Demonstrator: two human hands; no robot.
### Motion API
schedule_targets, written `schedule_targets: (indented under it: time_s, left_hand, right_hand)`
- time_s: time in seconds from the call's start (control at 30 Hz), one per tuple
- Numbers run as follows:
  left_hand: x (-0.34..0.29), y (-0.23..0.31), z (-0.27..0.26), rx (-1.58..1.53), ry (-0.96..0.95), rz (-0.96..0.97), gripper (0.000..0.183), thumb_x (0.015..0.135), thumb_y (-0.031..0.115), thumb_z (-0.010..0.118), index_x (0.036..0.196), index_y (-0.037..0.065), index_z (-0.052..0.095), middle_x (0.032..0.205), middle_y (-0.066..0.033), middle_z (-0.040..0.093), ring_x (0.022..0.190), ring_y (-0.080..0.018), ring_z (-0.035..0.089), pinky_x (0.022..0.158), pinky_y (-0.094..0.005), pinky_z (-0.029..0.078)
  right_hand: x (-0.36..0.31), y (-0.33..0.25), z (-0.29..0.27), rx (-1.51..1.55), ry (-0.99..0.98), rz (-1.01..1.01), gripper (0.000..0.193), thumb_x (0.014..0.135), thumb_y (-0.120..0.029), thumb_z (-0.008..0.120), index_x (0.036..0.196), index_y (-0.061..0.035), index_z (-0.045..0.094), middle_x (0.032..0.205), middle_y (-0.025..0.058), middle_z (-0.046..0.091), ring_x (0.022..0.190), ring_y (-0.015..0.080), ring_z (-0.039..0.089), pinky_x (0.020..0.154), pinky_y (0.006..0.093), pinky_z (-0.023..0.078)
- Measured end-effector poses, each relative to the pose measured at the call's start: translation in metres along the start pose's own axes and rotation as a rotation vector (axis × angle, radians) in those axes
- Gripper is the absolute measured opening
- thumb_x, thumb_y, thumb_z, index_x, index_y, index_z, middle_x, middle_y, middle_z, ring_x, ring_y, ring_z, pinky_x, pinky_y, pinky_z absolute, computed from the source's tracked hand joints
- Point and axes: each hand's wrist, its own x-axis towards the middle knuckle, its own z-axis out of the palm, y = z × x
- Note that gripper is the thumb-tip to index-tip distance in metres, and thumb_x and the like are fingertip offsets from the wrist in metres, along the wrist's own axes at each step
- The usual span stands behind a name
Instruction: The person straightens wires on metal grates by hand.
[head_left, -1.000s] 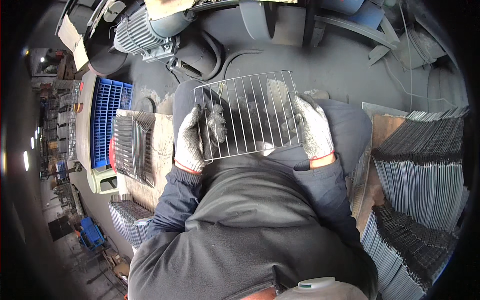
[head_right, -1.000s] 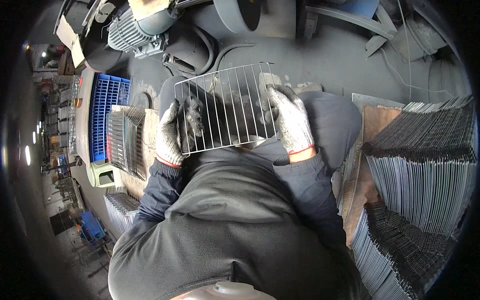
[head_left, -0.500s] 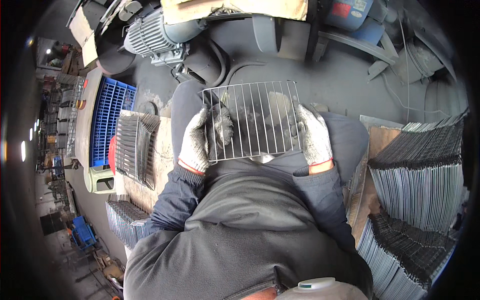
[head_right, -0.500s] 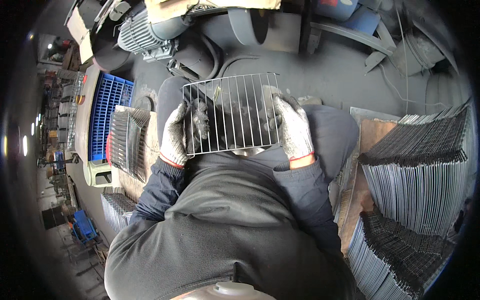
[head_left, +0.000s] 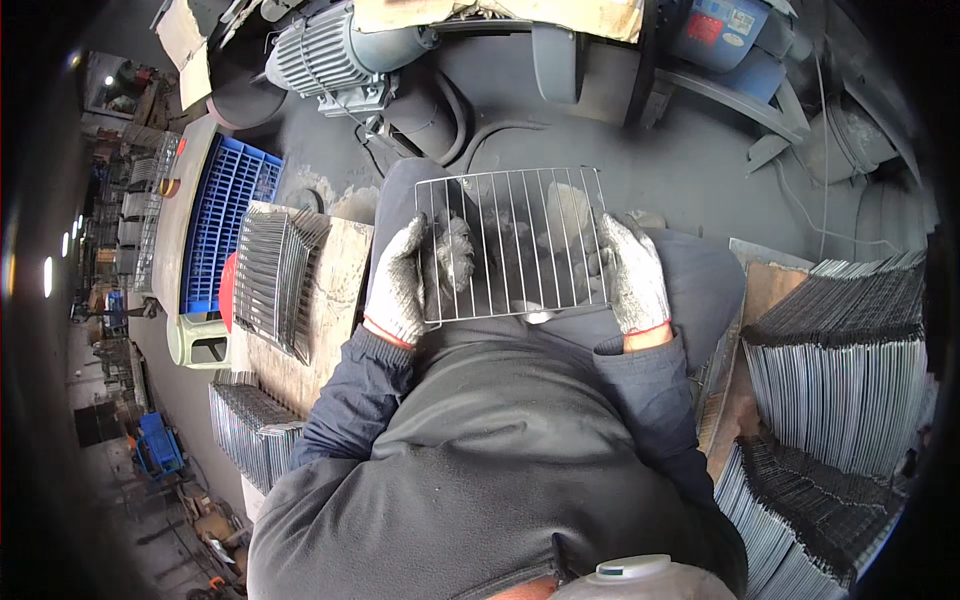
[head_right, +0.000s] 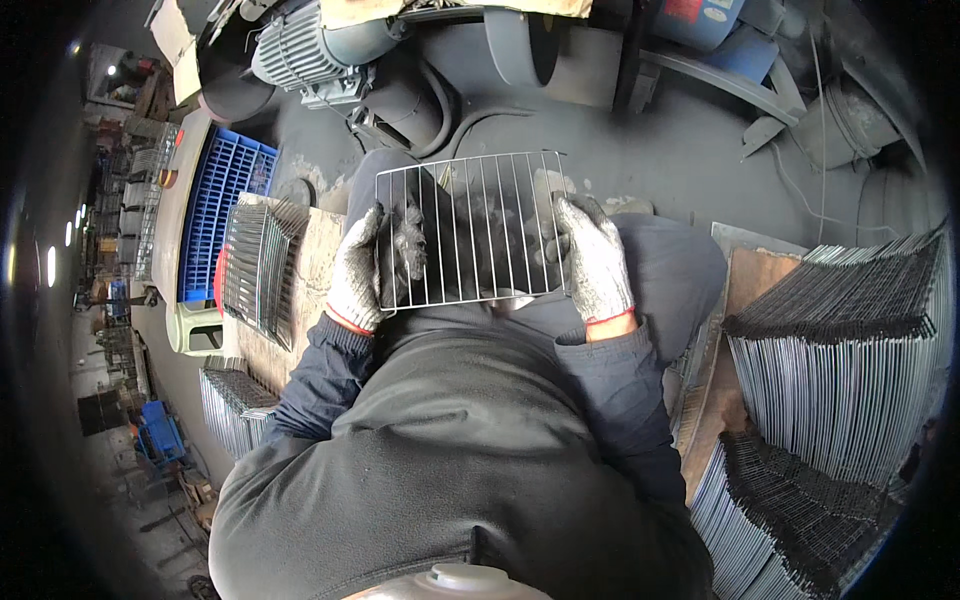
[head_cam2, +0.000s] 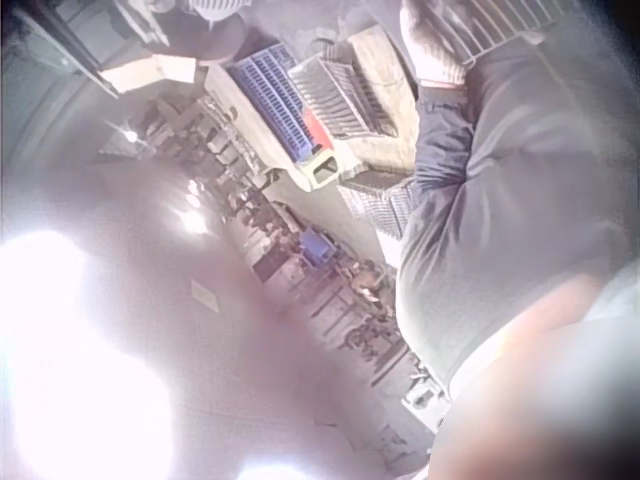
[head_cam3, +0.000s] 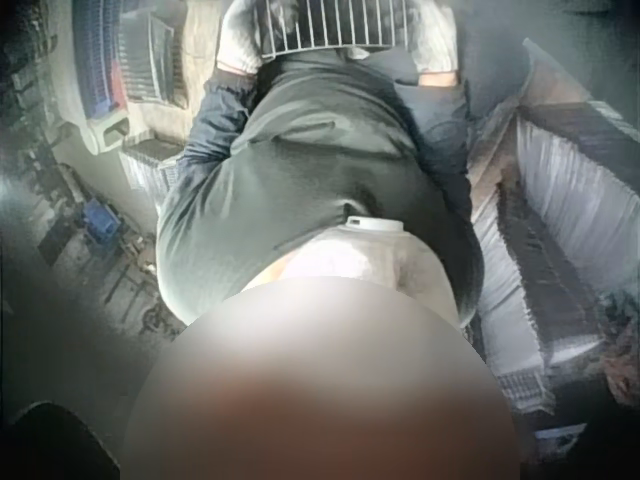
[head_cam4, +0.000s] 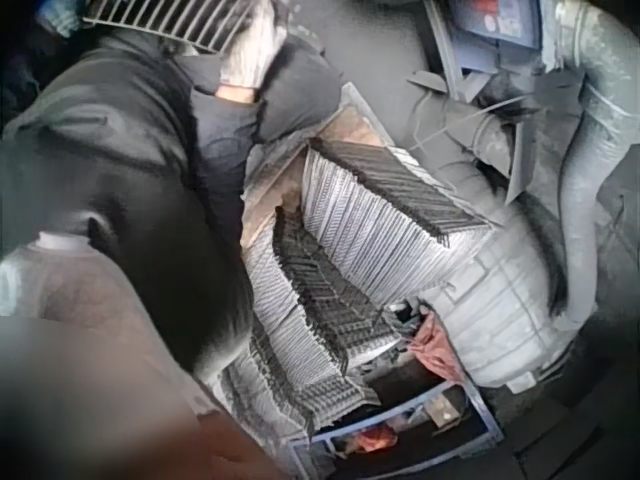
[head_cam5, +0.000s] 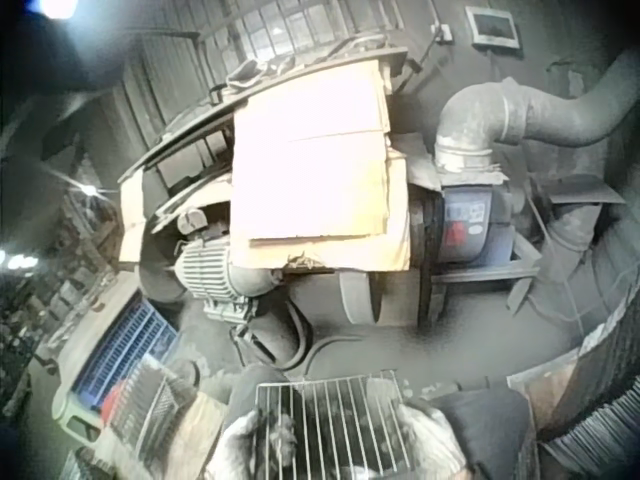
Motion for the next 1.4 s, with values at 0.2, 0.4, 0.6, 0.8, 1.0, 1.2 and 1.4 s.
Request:
schedule_targets:
  time_s: [0.2, 0.4, 0.6, 0.8, 1.0, 1.2, 1.4]
  left_hand:
    - [0.011, 0.002, 0.009, 0.025, 0.019, -0.005, 0.04, 0.112, 0.032, 0.055, 0.134, 0.0, 0.065, 0.119, -0.0164, 0.076, 0.1, -0.0282, 0.076, 0.088, -0.0424, 0.065]
    - [0.016, 0.003, 0.007, 0.026, 0.007, -0.015, 0.038, 0.112, 0.03, 0.055, 0.131, 0.0, 0.066, 0.117, -0.0165, 0.076, 0.099, -0.0281, 0.076, 0.086, -0.0417, 0.066]
    - [0.014, 0.002, -0.001, -0.023, -0.001, -0.036, 0.04, 0.112, 0.031, 0.054, 0.131, -0.002, 0.066, 0.117, -0.0182, 0.075, 0.099, -0.0293, 0.076, 0.085, -0.0429, 0.066]
    - [0.015, 0.004, 0.0, -0.048, 0.058, -0.035, 0.043, 0.112, 0.034, 0.056, 0.136, -0.001, 0.063, 0.119, -0.0183, 0.075, 0.098, -0.03, 0.076, 0.084, -0.044, 0.066]
    - [0.031, 0.008, -0.006, 0.041, 0.067, -0.056, 0.043, 0.112, 0.036, 0.056, 0.139, 0.003, 0.062, 0.116, -0.0158, 0.075, 0.09, -0.0266, 0.073, 0.077, -0.0416, 0.063]
    - [0.06, 0.011, -0.012, 0.1, 0.01, -0.083, 0.043, 0.112, 0.035, 0.056, 0.14, 0.003, 0.06, 0.109, -0.013, 0.071, 0.087, -0.0242, 0.069, 0.072, -0.0383, 0.06]
    - [0.086, 0.015, -0.02, 0.012, -0.058, -0.211, 0.048, 0.111, 0.041, 0.056, 0.143, 0.005, 0.056, 0.107, -0.0107, 0.068, 0.087, -0.0242, 0.068, 0.071, -0.0394, 0.057]
  right_hand:
    - [0.0, -0.01, -0.006, 0.02, 0.047, 0.155, 0.035, 0.11, -0.017, 0.056, 0.134, 0.0031, 0.07, 0.124, 0.0096, 0.073, 0.097, 0.0159, 0.07, 0.079, 0.0284, 0.057]
    - [0.004, -0.002, -0.001, 0.087, 0.074, 0.034, 0.029, 0.106, -0.025, 0.067, 0.126, -0.0043, 0.072, 0.089, 0.0016, 0.072, 0.065, 0.0086, 0.065, 0.056, 0.0244, 0.051]
    - [0.005, 0.007, -0.005, 0.026, 0.04, 0.018, 0.029, 0.106, -0.024, 0.067, 0.126, -0.0038, 0.072, 0.09, 0.0024, 0.072, 0.066, 0.0088, 0.065, 0.057, 0.0237, 0.05]
    - [0.001, 0.0, -0.002, 0.012, 0.014, -0.003, 0.028, 0.106, -0.023, 0.067, 0.127, -0.0045, 0.072, 0.093, 0.0045, 0.074, 0.066, 0.0093, 0.065, 0.057, 0.0231, 0.051]
    - [-0.001, -0.013, 0.006, 0.173, 0.146, 0.147, 0.027, 0.107, -0.022, 0.065, 0.126, -0.0031, 0.071, 0.098, 0.0068, 0.075, 0.068, 0.0116, 0.066, 0.063, 0.0239, 0.054]
    - [0.0, -0.004, 0.002, 0.279, 0.217, 0.093, 0.019, 0.106, -0.013, 0.066, 0.12, -0.0014, 0.072, 0.098, 0.0051, 0.074, 0.083, 0.0114, 0.07, 0.071, 0.0255, 0.056]
    - [0.005, 0.007, 0.001, 0.211, 0.268, 0.01, 0.023, 0.106, -0.013, 0.066, 0.124, -0.0004, 0.073, 0.108, 0.0071, 0.075, 0.092, 0.0138, 0.072, 0.079, 0.0273, 0.058]
